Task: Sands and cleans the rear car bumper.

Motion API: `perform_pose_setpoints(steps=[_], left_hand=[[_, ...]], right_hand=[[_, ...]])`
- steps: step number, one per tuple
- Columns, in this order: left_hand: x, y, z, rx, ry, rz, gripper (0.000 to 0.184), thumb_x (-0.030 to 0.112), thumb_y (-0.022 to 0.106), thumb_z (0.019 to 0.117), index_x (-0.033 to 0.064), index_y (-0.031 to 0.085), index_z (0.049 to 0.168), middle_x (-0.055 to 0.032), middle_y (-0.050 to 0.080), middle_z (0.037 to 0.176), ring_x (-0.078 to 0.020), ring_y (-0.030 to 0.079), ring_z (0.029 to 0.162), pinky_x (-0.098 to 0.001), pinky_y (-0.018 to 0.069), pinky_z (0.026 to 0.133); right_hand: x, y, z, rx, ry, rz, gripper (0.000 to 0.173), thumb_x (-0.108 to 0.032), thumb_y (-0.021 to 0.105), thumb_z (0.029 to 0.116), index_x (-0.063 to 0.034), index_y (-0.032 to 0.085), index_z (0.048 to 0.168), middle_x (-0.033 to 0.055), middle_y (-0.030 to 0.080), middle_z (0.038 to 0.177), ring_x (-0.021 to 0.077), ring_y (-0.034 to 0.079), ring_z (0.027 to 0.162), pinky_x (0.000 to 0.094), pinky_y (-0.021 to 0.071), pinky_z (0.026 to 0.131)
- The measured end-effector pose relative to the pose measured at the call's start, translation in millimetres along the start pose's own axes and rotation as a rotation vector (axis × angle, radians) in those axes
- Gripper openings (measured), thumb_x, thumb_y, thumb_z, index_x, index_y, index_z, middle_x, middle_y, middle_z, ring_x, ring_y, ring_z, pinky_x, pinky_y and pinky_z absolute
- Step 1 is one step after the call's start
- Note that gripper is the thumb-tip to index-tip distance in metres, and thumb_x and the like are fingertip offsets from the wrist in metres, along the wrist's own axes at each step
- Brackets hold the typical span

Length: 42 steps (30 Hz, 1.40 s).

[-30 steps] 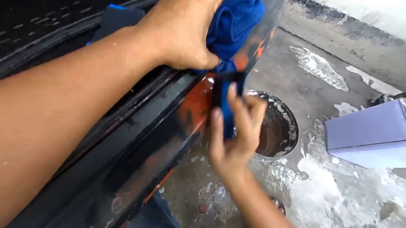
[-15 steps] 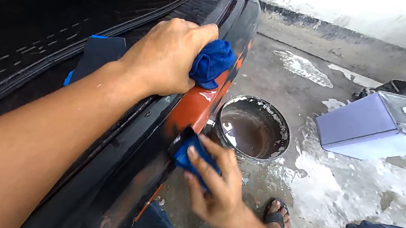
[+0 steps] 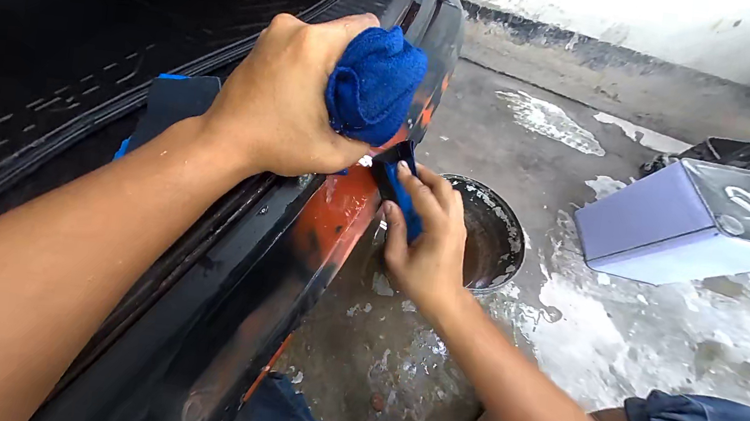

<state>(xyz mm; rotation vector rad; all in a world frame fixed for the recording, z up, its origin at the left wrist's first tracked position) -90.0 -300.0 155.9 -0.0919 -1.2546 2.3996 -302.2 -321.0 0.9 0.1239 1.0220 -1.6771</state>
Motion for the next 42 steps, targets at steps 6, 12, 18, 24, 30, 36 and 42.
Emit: perform_pose_setpoints(steps=[6, 12, 18, 24, 30, 36, 42], left_hand=[[-9.4, -2.0, 0.8, 0.053, -0.076, 0.034, 0.046, 0.037, 0.076, 0.0707, 0.0136, 0.064, 0.108, 0.0016, 0.069, 0.092, -0.0060, 0.067, 0.087, -0.0306, 0.0547, 0.073], [-7.8, -1.1, -2.1, 0.073, -0.104, 0.002, 0.051, 0.036, 0.076, 0.0713, 0.0113, 0.064, 0.114, -0.0002, 0.069, 0.097, -0.0058, 0.067, 0.091, -0.0302, 0.0554, 0.078], [-17.9, 4.0, -4.3, 0.136, -0.066, -0.050, 0.051, 0.034, 0.078, 0.0736, 0.0072, 0.063, 0.114, -0.0014, 0.069, 0.099, -0.0026, 0.065, 0.094, -0.0233, 0.0539, 0.083], [-18.5, 6.3, 0.4, 0.140, -0.063, -0.049, 0.049, 0.034, 0.078, 0.0725, 0.0093, 0.063, 0.112, -0.0009, 0.069, 0.097, -0.0056, 0.066, 0.093, -0.0272, 0.0552, 0.081], [-19.6, 8.9, -2.6, 0.103, -0.098, -0.038, 0.053, 0.034, 0.079, 0.0730, 0.0112, 0.064, 0.118, 0.0016, 0.070, 0.104, -0.0023, 0.066, 0.100, -0.0249, 0.0549, 0.087], [-18.6, 7.4, 0.0, 0.093, -0.089, -0.033, 0.052, 0.035, 0.079, 0.0725, 0.0111, 0.063, 0.116, 0.0011, 0.069, 0.100, -0.0039, 0.066, 0.097, -0.0265, 0.0552, 0.083], [-18.0, 8.6, -4.8, 0.078, -0.114, -0.056, 0.056, 0.036, 0.079, 0.0720, 0.0109, 0.064, 0.120, 0.0021, 0.070, 0.106, -0.0013, 0.065, 0.102, -0.0240, 0.0543, 0.090]], right_hand=[[-28.8, -2.1, -57.6, -0.041, -0.138, 0.088, 0.037, -0.032, 0.061, 0.0979, -0.0272, 0.066, 0.134, 0.0109, 0.063, 0.137, 0.0252, 0.065, 0.109, 0.0441, 0.0564, 0.084], [-21.9, -4.8, -9.7, -0.002, 0.070, 0.011, 0.045, -0.029, 0.058, 0.1008, -0.0168, 0.060, 0.144, 0.0130, 0.057, 0.141, 0.0284, 0.059, 0.120, 0.0483, 0.0543, 0.093], [-11.8, -0.8, -24.0, -0.026, -0.138, 0.043, 0.039, -0.032, 0.061, 0.0971, -0.0239, 0.067, 0.135, 0.0118, 0.064, 0.136, 0.0265, 0.065, 0.110, 0.0456, 0.0565, 0.085], [-45.4, -4.8, -23.8, -0.021, 0.007, 0.041, 0.044, -0.030, 0.060, 0.0995, -0.0198, 0.061, 0.142, 0.0136, 0.057, 0.143, 0.0277, 0.060, 0.123, 0.0475, 0.0557, 0.094], [-6.5, -1.7, -9.4, -0.021, -0.064, 0.039, 0.042, -0.030, 0.065, 0.0958, -0.0167, 0.068, 0.135, 0.0132, 0.064, 0.133, 0.0266, 0.064, 0.111, 0.0460, 0.0562, 0.085], [-64.6, -5.7, -68.0, -0.058, -0.075, 0.116, 0.038, -0.033, 0.064, 0.0962, -0.0229, 0.068, 0.133, 0.0148, 0.063, 0.134, 0.0247, 0.065, 0.111, 0.0407, 0.0579, 0.085], [-34.3, -5.5, -19.6, -0.017, 0.009, 0.008, 0.045, -0.027, 0.063, 0.0979, -0.0138, 0.064, 0.140, 0.0145, 0.060, 0.135, 0.0273, 0.060, 0.116, 0.0450, 0.0551, 0.088]])
Point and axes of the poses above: each hand's wrist, its own z-axis towards the middle knuckle, its own y-axis out of the palm, x = y × z, the point moved 1 cm from there along z, towards the middle knuckle
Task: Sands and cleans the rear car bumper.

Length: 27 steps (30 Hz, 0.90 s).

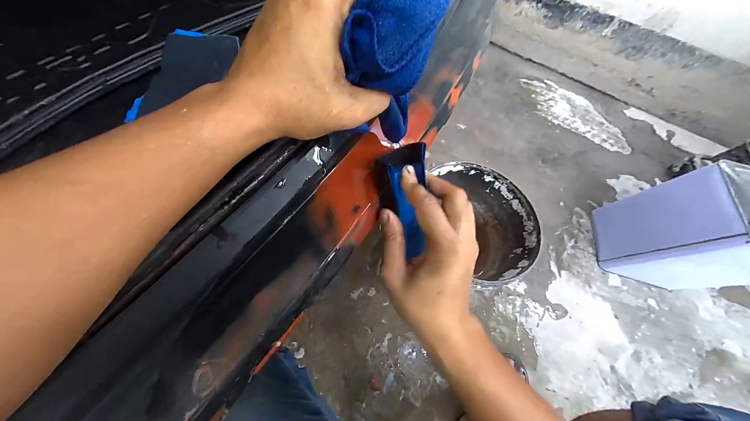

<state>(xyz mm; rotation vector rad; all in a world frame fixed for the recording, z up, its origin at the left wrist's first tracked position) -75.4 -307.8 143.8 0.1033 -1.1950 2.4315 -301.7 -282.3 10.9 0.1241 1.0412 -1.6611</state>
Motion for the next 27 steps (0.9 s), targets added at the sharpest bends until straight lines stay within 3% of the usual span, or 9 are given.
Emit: perform_pose_setpoints(steps=[3, 6, 9, 12, 15, 19, 21, 24, 27], left_hand=[[1.7, -1.7, 3.9, 0.000, 0.019, 0.007, 0.053, 0.035, 0.079, 0.0726, 0.0117, 0.063, 0.117, 0.0018, 0.069, 0.102, -0.0031, 0.065, 0.098, -0.0259, 0.0550, 0.085], [-1.0, -1.0, 1.6, 0.003, -0.001, 0.025, 0.056, 0.039, 0.078, 0.0734, 0.0112, 0.065, 0.120, 0.0011, 0.071, 0.106, -0.0026, 0.066, 0.102, -0.0266, 0.0550, 0.089], [-0.7, -0.6, -2.4, -0.005, -0.016, 0.040, 0.056, 0.042, 0.077, 0.0727, 0.0113, 0.066, 0.118, 0.0015, 0.070, 0.108, -0.0026, 0.064, 0.106, -0.0274, 0.0529, 0.094], [0.2, -1.7, 2.0, -0.019, -0.014, 0.038, 0.056, 0.039, 0.078, 0.0718, 0.0127, 0.064, 0.120, 0.0024, 0.070, 0.106, -0.0028, 0.065, 0.102, -0.0274, 0.0547, 0.089], [-1.8, 1.7, -1.0, -0.010, -0.022, 0.040, 0.055, 0.041, 0.077, 0.0736, 0.0118, 0.066, 0.119, 0.0011, 0.070, 0.108, -0.0033, 0.065, 0.106, -0.0285, 0.0540, 0.093], [-1.5, 1.1, -3.2, -0.006, -0.021, 0.039, 0.057, 0.042, 0.078, 0.0726, 0.0109, 0.066, 0.118, 0.0008, 0.070, 0.110, -0.0035, 0.064, 0.108, -0.0285, 0.0532, 0.095], [-1.0, -0.3, 1.8, -0.025, -0.011, 0.032, 0.057, 0.039, 0.078, 0.0728, 0.0120, 0.064, 0.121, 0.0018, 0.070, 0.109, -0.0029, 0.064, 0.106, -0.0271, 0.0540, 0.092], [-1.9, 2.7, 1.6, -0.011, -0.018, 0.031, 0.055, 0.041, 0.078, 0.0741, 0.0114, 0.065, 0.119, 0.0013, 0.070, 0.110, -0.0021, 0.064, 0.107, -0.0269, 0.0531, 0.094], [-2.3, 3.3, -0.6, -0.005, -0.026, 0.032, 0.056, 0.043, 0.079, 0.0737, 0.0108, 0.065, 0.118, 0.0008, 0.069, 0.111, -0.0033, 0.063, 0.109, -0.0283, 0.0525, 0.097]], right_hand=[[-32.6, -3.3, -42.2, -0.050, -0.038, 0.029, 0.042, -0.031, 0.061, 0.0981, -0.0199, 0.064, 0.138, 0.0160, 0.061, 0.138, 0.0269, 0.064, 0.114, 0.0437, 0.0575, 0.086], [-11.7, -6.2, -44.3, -0.085, -0.147, -0.005, 0.040, -0.030, 0.061, 0.0976, -0.0243, 0.065, 0.137, 0.0139, 0.063, 0.135, 0.0262, 0.065, 0.107, 0.0437, 0.0557, 0.082], [-0.6, -6.7, -18.3, -0.059, -0.055, -0.049, 0.044, -0.025, 0.060, 0.0975, -0.0135, 0.064, 0.139, 0.0166, 0.059, 0.139, 0.0290, 0.061, 0.113, 0.0461, 0.0534, 0.087], [-34.1, -8.5, -49.0, -0.112, -0.080, 0.008, 0.043, -0.029, 0.060, 0.0977, -0.0220, 0.063, 0.140, 0.0169, 0.059, 0.140, 0.0287, 0.063, 0.112, 0.0457, 0.0554, 0.085], [-16.5, -8.9, -50.8, -0.126, -0.172, 0.005, 0.039, -0.029, 0.061, 0.0980, -0.0281, 0.064, 0.137, 0.0112, 0.062, 0.139, 0.0258, 0.065, 0.107, 0.0438, 0.0541, 0.081], [-9.9, -10.5, -28.7, -0.105, -0.059, -0.031, 0.045, -0.025, 0.059, 0.0976, -0.0155, 0.063, 0.141, 0.0164, 0.057, 0.142, 0.0293, 0.061, 0.116, 0.0468, 0.0541, 0.088], [-31.3, -10.1, -49.9, -0.127, -0.082, 0.009, 0.042, -0.029, 0.060, 0.0975, -0.0222, 0.063, 0.139, 0.0166, 0.059, 0.141, 0.0283, 0.063, 0.112, 0.0457, 0.0552, 0.084], [-13.6, -8.6, -48.6, -0.113, -0.150, 0.027, 0.038, -0.029, 0.062, 0.0971, -0.0285, 0.065, 0.135, 0.0119, 0.063, 0.137, 0.0255, 0.065, 0.105, 0.0435, 0.0544, 0.079], [6.5, -6.2, -19.4, -0.041, -0.045, 0.017, 0.042, -0.025, 0.063, 0.0955, -0.0143, 0.067, 0.136, 0.0148, 0.060, 0.136, 0.0263, 0.061, 0.114, 0.0432, 0.0540, 0.089]])
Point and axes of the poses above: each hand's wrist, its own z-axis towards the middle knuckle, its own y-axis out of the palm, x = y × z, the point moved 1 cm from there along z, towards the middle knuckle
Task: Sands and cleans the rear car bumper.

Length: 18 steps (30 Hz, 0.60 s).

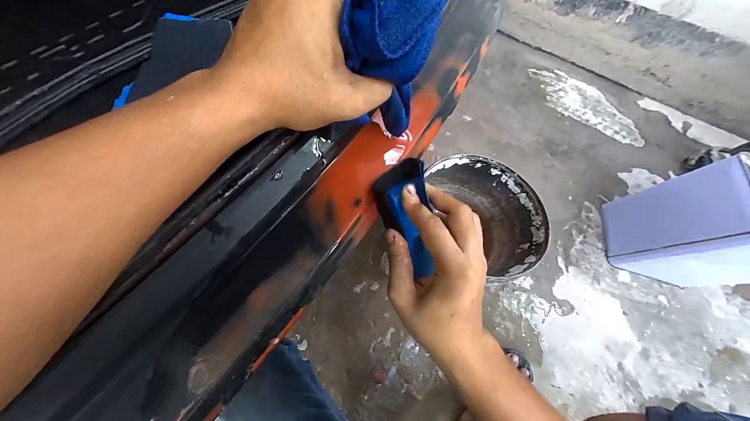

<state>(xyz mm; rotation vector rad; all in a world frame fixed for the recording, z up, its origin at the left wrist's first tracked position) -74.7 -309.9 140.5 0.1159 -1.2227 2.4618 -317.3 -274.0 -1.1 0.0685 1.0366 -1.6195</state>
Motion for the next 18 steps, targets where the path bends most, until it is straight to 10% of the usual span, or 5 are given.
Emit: perform_pose_setpoints(steps=[6, 10, 16, 18], left_hand=[[1.2, -0.3, 3.4, -0.005, 0.010, -0.006, 0.056, 0.040, 0.078, 0.0735, 0.0114, 0.065, 0.120, 0.0019, 0.070, 0.108, -0.0011, 0.064, 0.105, -0.0256, 0.0535, 0.093], [1.2, 0.1, -3.0, -0.004, -0.011, -0.001, 0.055, 0.043, 0.079, 0.0728, 0.0115, 0.066, 0.117, 0.0024, 0.069, 0.110, -0.0009, 0.063, 0.108, -0.0256, 0.0529, 0.096], [1.9, -1.6, -1.8, -0.008, 0.014, -0.001, 0.053, 0.040, 0.078, 0.0742, 0.0111, 0.066, 0.117, 0.0019, 0.070, 0.108, -0.0007, 0.064, 0.105, -0.0245, 0.0529, 0.093], [1.1, -2.0, -1.8, 0.001, 0.008, 0.010, 0.054, 0.041, 0.078, 0.0727, 0.0107, 0.066, 0.116, 0.0015, 0.069, 0.108, -0.0009, 0.063, 0.107, -0.0248, 0.0521, 0.095]], right_hand=[[-27.5, 4.0, -28.5, -0.038, -0.066, 0.096, 0.036, -0.031, 0.066, 0.0958, -0.0271, 0.067, 0.132, 0.0122, 0.065, 0.132, 0.0240, 0.065, 0.107, 0.0416, 0.0566, 0.081], [-5.7, 4.0, 3.5, 0.028, 0.039, 0.037, 0.042, -0.025, 0.065, 0.0942, -0.0119, 0.067, 0.134, 0.0152, 0.060, 0.133, 0.0259, 0.061, 0.115, 0.0424, 0.0566, 0.088], [-24.4, 4.6, -28.1, -0.051, -0.063, 0.092, 0.036, -0.032, 0.067, 0.0953, -0.0270, 0.069, 0.130, 0.0121, 0.066, 0.130, 0.0237, 0.066, 0.107, 0.0414, 0.0572, 0.082], [5.1, 4.1, 4.7, 0.004, -0.007, 0.044, 0.039, -0.029, 0.066, 0.0939, -0.0189, 0.069, 0.132, 0.0134, 0.065, 0.130, 0.0251, 0.065, 0.108, 0.0437, 0.0579, 0.082]])
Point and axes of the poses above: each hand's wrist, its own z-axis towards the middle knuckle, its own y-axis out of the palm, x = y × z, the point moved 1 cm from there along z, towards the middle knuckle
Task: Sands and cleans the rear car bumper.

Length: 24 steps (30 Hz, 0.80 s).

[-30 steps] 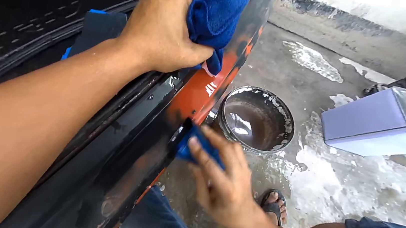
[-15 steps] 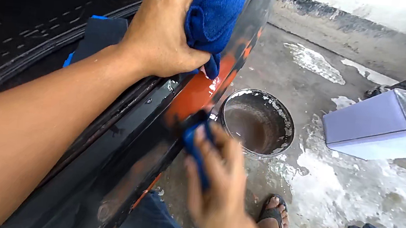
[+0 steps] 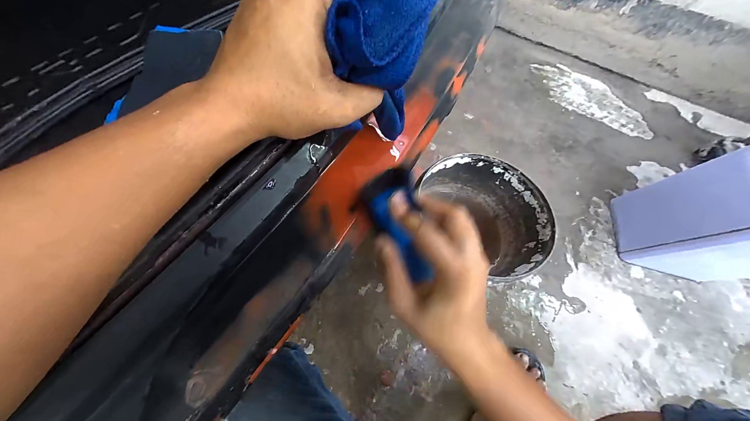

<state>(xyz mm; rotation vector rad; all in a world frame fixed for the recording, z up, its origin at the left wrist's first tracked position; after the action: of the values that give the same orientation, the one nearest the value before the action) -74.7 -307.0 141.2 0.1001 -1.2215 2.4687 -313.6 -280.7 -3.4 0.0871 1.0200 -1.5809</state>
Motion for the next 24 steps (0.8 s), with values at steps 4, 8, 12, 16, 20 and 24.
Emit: perform_pose_setpoints(steps=[4, 8, 12, 16, 20, 24], left_hand=[[3.2, -1.6, 0.3, -0.010, 0.017, -0.029, 0.056, 0.037, 0.079, 0.0721, 0.0100, 0.064, 0.119, 0.0011, 0.070, 0.105, -0.0021, 0.065, 0.102, -0.0252, 0.0544, 0.089], [2.3, 0.7, 0.6, -0.003, -0.001, -0.017, 0.052, 0.038, 0.079, 0.0739, 0.0118, 0.065, 0.117, 0.0035, 0.070, 0.106, 0.0016, 0.064, 0.102, -0.0215, 0.0538, 0.090], [0.4, 2.1, -1.6, -0.008, -0.029, -0.025, 0.055, 0.041, 0.080, 0.0720, 0.0108, 0.066, 0.116, 0.0026, 0.069, 0.109, 0.0006, 0.063, 0.108, -0.0240, 0.0531, 0.096], [3.2, -0.9, 5.9, -0.006, 0.024, -0.031, 0.056, 0.036, 0.079, 0.0721, 0.0110, 0.064, 0.119, 0.0018, 0.070, 0.104, -0.0014, 0.065, 0.101, -0.0242, 0.0547, 0.088], [0.5, 0.1, 1.3, -0.013, -0.001, -0.012, 0.052, 0.039, 0.079, 0.0737, 0.0116, 0.066, 0.117, 0.0031, 0.070, 0.107, 0.0007, 0.064, 0.104, -0.0232, 0.0532, 0.092], [2.6, 0.2, -1.2, 0.006, 0.002, -0.027, 0.050, 0.039, 0.078, 0.0739, 0.0112, 0.066, 0.114, 0.0033, 0.069, 0.106, 0.0018, 0.064, 0.103, -0.0218, 0.0527, 0.092]], right_hand=[[-27.4, -1.1, -7.5, -0.007, 0.078, 0.044, 0.041, -0.029, 0.064, 0.0968, -0.0165, 0.065, 0.136, 0.0136, 0.059, 0.138, 0.0257, 0.061, 0.118, 0.0436, 0.0578, 0.089], [-29.4, 8.5, -31.2, -0.003, -0.076, 0.093, 0.036, -0.033, 0.067, 0.0953, -0.0278, 0.069, 0.131, 0.0115, 0.065, 0.133, 0.0235, 0.065, 0.108, 0.0406, 0.0560, 0.083], [9.2, 8.3, 26.4, 0.086, 0.103, 0.051, 0.043, -0.028, 0.067, 0.0962, -0.0153, 0.067, 0.137, 0.0122, 0.062, 0.132, 0.0241, 0.062, 0.113, 0.0436, 0.0546, 0.088], [-32.1, 4.7, -23.9, 0.014, 0.061, 0.132, 0.039, -0.031, 0.066, 0.0966, -0.0215, 0.067, 0.134, 0.0124, 0.060, 0.139, 0.0246, 0.063, 0.118, 0.0427, 0.0581, 0.090], [-15.8, 10.2, -26.2, 0.036, -0.091, 0.165, 0.034, -0.029, 0.069, 0.0939, -0.0246, 0.071, 0.128, 0.0111, 0.064, 0.136, 0.0221, 0.065, 0.111, 0.0392, 0.0568, 0.086], [-21.5, 22.2, -12.4, 0.166, 0.062, 0.253, 0.041, -0.022, 0.069, 0.0936, -0.0129, 0.068, 0.134, 0.0154, 0.058, 0.139, 0.0266, 0.060, 0.119, 0.0441, 0.0562, 0.093]])
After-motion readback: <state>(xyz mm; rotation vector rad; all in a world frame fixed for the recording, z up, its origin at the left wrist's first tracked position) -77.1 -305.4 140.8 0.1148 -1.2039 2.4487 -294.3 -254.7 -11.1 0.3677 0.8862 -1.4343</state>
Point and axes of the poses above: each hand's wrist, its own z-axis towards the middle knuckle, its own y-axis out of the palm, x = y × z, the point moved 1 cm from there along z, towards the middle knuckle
